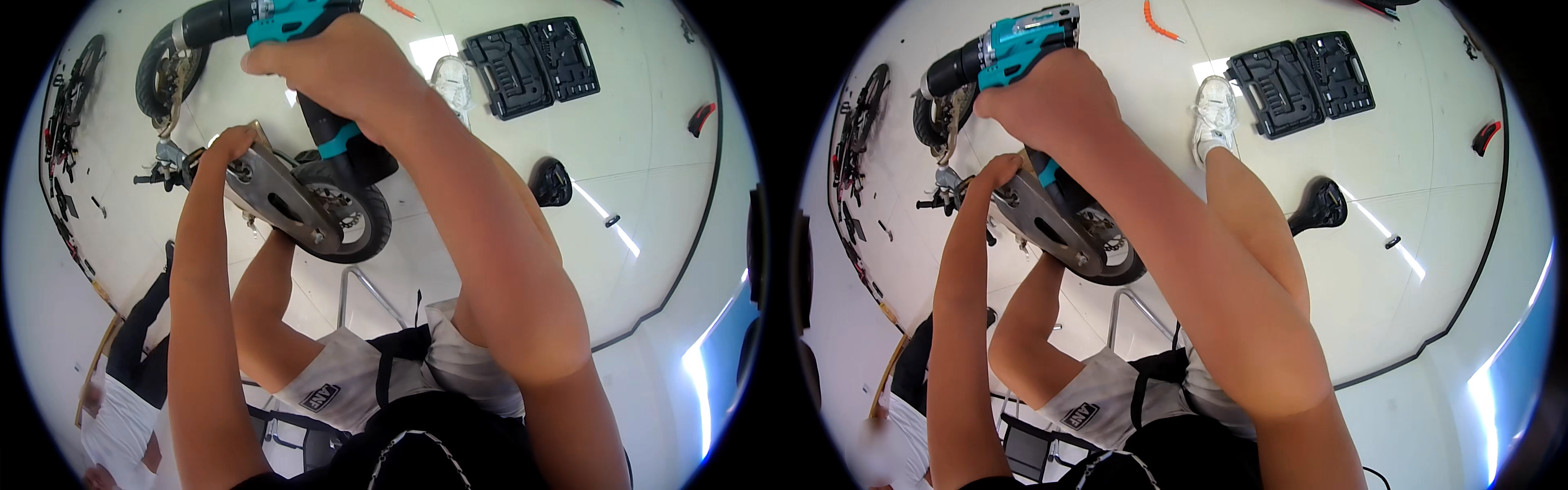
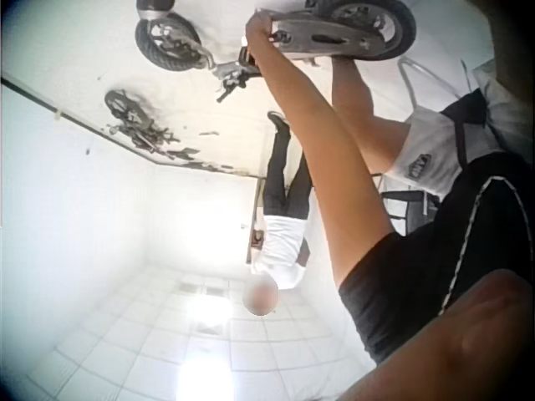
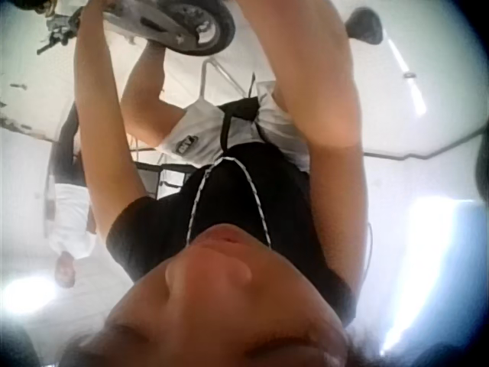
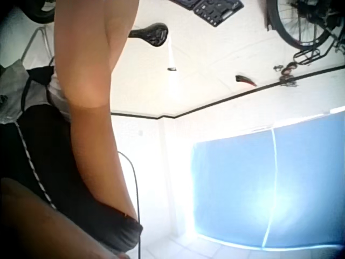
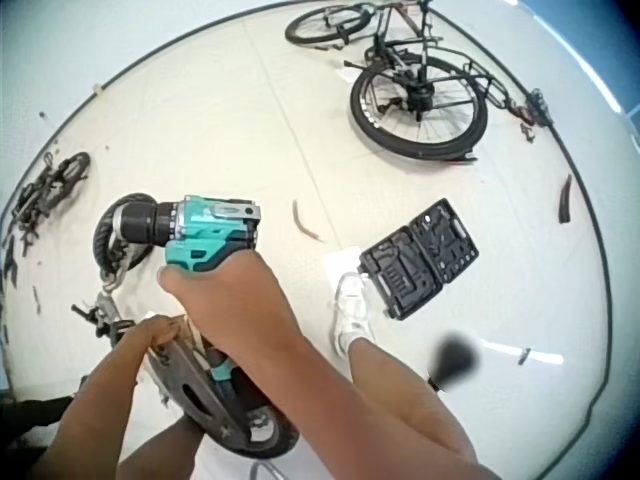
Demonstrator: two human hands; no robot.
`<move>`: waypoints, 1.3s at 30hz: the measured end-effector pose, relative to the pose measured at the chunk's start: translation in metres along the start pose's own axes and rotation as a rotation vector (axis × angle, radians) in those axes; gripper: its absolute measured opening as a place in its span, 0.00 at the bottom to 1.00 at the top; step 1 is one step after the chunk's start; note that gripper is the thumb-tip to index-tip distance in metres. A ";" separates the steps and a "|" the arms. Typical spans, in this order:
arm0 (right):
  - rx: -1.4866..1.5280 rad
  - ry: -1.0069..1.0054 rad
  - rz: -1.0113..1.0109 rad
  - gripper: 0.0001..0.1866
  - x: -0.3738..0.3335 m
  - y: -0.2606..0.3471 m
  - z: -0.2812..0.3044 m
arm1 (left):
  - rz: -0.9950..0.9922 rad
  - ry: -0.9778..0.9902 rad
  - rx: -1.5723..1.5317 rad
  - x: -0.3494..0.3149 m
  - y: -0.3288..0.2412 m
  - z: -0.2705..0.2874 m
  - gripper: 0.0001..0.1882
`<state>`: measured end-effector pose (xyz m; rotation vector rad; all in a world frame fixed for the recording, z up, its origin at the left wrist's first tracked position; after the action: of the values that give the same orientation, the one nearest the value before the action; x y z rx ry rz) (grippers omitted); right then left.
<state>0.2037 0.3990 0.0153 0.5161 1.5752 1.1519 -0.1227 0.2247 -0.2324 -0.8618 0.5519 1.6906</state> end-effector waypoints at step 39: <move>-0.082 0.086 -0.218 0.16 -0.015 0.001 -0.056 | 0.656 -0.266 -1.657 -0.168 0.034 -0.100 0.15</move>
<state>0.1573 0.3639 0.0215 0.2365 1.6067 1.0787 -0.1071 0.0381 -0.1662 -1.5884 -1.1057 2.7190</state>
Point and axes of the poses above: each hand's wrist, its own x-axis towards the middle knuckle, its own z-axis out of the back of the hand, y = z × x, the point moved 4 cm from there along x, towards the middle knuckle, and after that the axes turned 9 degrees about -y, right-handed, at the moved point
